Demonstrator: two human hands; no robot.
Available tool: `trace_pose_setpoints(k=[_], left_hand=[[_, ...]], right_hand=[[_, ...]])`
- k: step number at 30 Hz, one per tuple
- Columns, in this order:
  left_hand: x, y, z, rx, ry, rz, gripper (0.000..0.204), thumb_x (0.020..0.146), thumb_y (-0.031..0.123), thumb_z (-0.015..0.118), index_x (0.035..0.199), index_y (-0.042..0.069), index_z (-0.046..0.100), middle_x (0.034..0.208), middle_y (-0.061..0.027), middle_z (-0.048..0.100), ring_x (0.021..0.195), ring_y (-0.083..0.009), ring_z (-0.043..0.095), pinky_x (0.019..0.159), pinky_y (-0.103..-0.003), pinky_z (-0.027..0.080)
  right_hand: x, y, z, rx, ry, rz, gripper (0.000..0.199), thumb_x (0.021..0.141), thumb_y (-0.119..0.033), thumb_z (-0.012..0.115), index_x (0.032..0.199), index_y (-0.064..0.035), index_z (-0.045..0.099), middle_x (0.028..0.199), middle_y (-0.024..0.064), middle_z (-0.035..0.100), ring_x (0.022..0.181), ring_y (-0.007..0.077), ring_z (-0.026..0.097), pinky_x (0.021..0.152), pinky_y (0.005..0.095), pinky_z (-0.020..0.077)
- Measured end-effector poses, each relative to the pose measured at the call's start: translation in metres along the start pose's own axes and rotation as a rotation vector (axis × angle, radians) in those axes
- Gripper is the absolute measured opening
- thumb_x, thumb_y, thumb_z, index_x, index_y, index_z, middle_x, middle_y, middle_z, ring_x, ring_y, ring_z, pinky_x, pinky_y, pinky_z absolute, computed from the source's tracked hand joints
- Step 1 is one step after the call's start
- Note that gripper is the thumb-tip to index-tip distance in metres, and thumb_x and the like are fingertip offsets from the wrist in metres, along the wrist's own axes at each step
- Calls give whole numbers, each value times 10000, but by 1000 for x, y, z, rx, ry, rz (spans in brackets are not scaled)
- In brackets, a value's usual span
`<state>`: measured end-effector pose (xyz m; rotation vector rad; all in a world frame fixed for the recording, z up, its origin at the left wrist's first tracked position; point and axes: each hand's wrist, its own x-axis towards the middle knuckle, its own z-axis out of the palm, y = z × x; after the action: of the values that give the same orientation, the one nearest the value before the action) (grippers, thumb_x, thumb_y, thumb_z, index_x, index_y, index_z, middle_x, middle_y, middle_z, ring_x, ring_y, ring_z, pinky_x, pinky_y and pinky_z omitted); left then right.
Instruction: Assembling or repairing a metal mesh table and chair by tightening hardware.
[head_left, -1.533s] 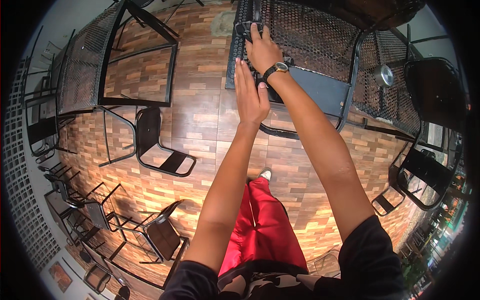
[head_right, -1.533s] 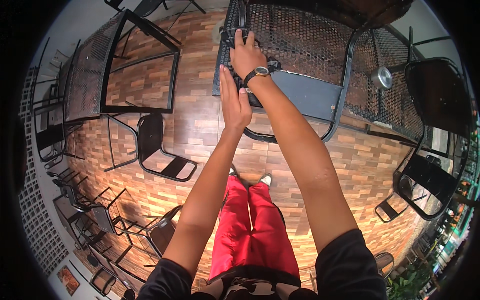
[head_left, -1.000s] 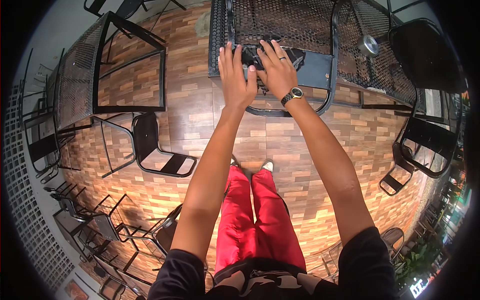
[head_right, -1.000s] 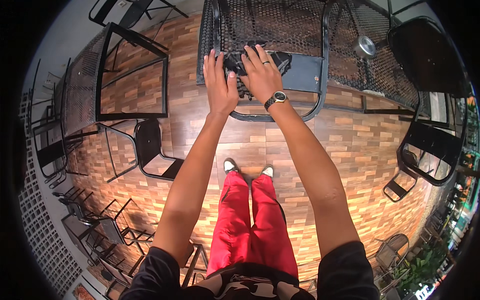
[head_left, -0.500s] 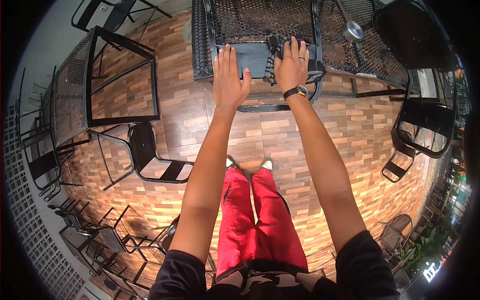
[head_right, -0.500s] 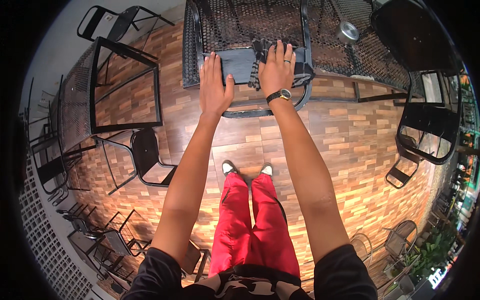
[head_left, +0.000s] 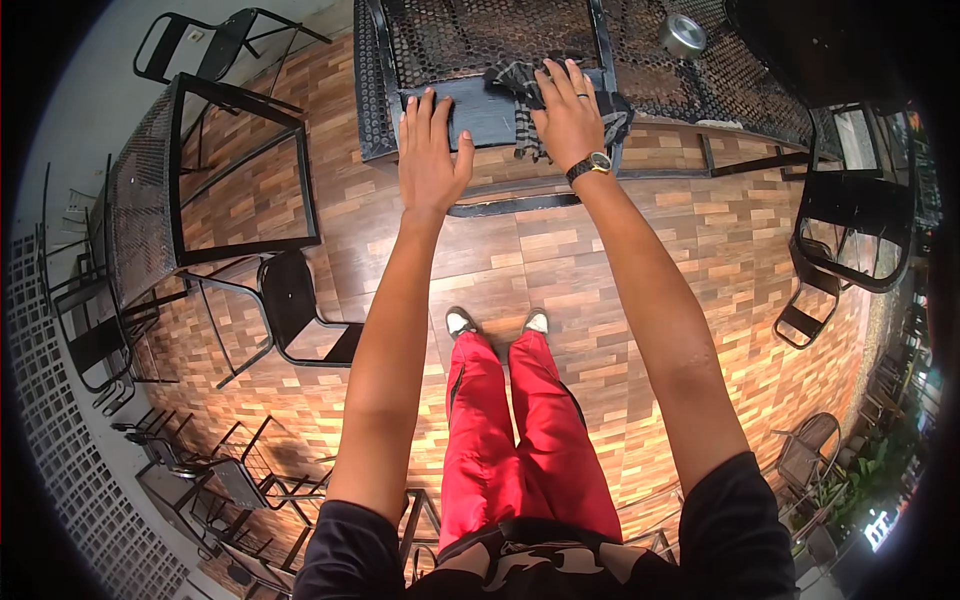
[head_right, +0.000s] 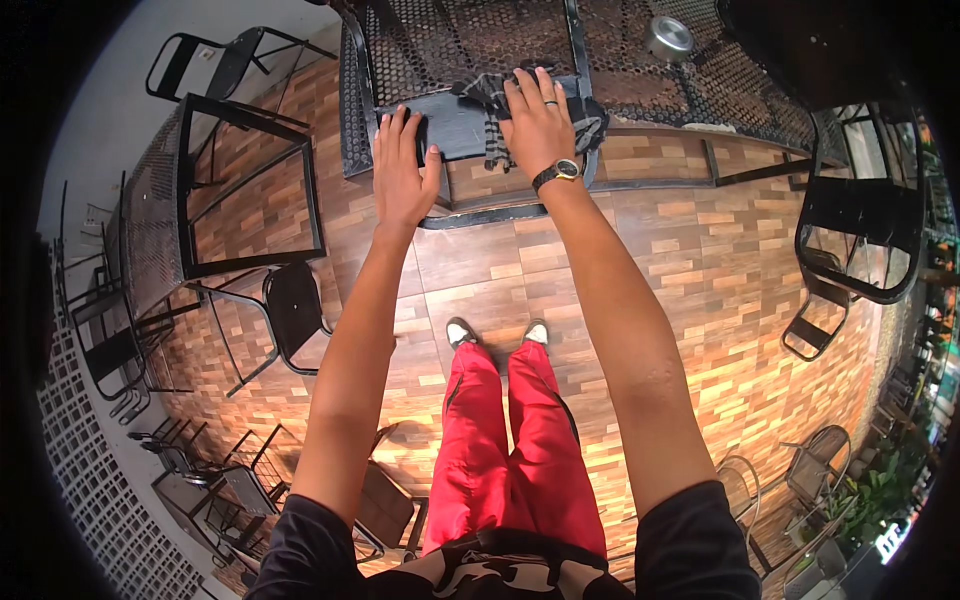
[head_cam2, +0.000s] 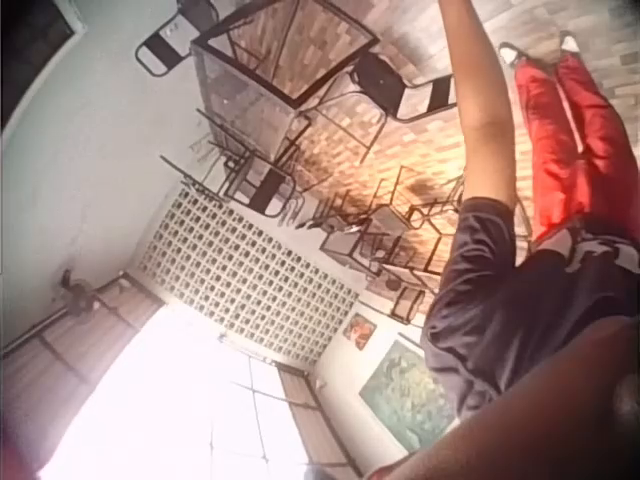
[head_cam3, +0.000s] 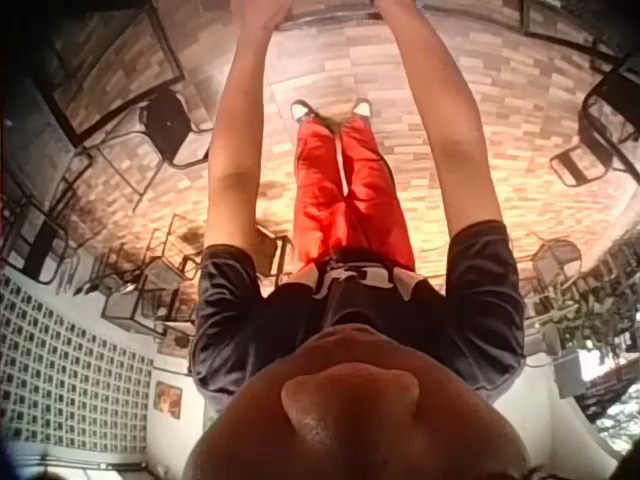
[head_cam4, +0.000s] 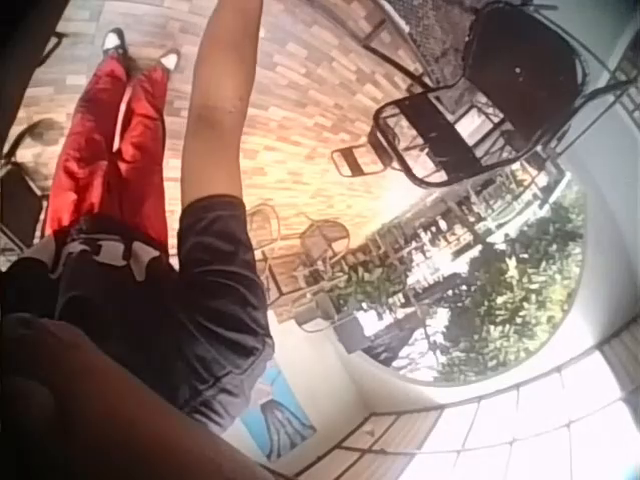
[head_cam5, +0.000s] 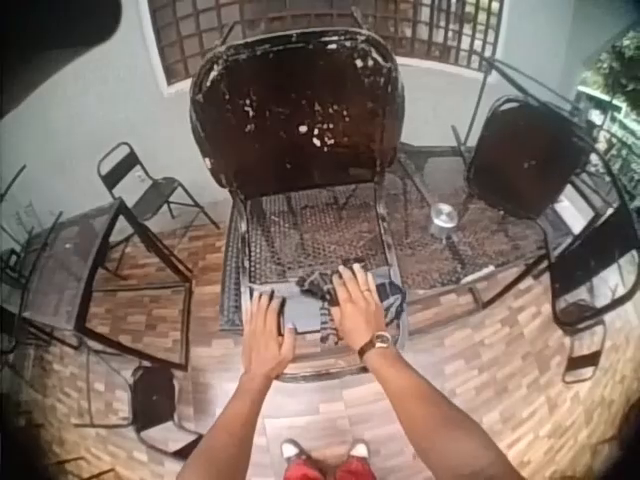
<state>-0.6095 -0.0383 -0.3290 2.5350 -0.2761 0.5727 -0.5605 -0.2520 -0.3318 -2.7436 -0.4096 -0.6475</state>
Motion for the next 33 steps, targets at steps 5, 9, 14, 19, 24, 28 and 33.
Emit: trace_pose_setpoints(k=[5, 9, 14, 19, 24, 28, 33], left_hand=[[2, 0, 3, -10, -2, 41, 499, 961, 258, 557, 1405, 36, 507, 1533, -214, 407, 1466, -427, 318, 1218, -539, 231], [0, 7, -2, -23, -23, -24, 508, 967, 255, 554, 1417, 28, 489, 1524, -236, 401, 1472, -437, 301, 1225, -538, 216], [10, 34, -7, -102, 1, -61, 500, 961, 240, 568, 1401, 14, 500, 1501, -232, 423, 1459, -442, 321, 1220, -534, 230], [37, 57, -10, -181, 56, -91, 491, 900, 214, 637, 1332, 1, 541, 1362, -198, 550, 1276, -398, 515, 1081, -495, 392], [68, 60, -24, -176, 71, -140, 486, 885, 232, 660, 1325, 49, 566, 1353, -167, 571, 1223, -373, 571, 1012, -474, 444], [106, 63, -46, -192, 150, -144, 478, 887, 229, 658, 1317, 42, 566, 1333, -161, 576, 1225, -365, 568, 1008, -474, 446], [164, 52, -97, -169, 298, -173, 487, 883, 235, 663, 1325, 58, 558, 1347, -144, 563, 1259, -346, 544, 1009, -463, 434]], right_hand=[[-23, 49, -14, 31, 50, 189, 531, 839, -142, 734, 1348, -63, 606, 1496, 95, 485, 1404, 380, 409, 1141, 489, 396], [-30, 51, -28, 33, -73, 238, 544, 853, -86, 718, 1379, -92, 581, 1471, 112, 476, 1305, 394, 473, 1060, 496, 460], [-13, 102, -48, 132, -13, 302, 555, 881, -42, 679, 1412, -111, 534, 1454, 181, 456, 1265, 431, 492, 1026, 501, 468], [17, 162, -52, -84, 4, 323, 512, 982, -269, 589, 1447, -77, 496, 1503, 215, 412, 1344, 459, 408, 1089, 566, 375], [42, 111, -59, -13, -184, 349, 520, 961, -333, 596, 1446, -157, 531, 1581, 222, 336, 1458, 493, 260, 1156, 663, 199], [95, 53, -79, 194, -35, 217, 445, 960, -335, 591, 1353, -129, 619, 1519, 187, 428, 1430, 461, 315, 1166, 601, 227], [182, -29, -121, 367, 139, -45, 333, 943, -249, 624, 1225, -83, 686, 1401, 160, 528, 1359, 384, 431, 1118, 522, 357]])
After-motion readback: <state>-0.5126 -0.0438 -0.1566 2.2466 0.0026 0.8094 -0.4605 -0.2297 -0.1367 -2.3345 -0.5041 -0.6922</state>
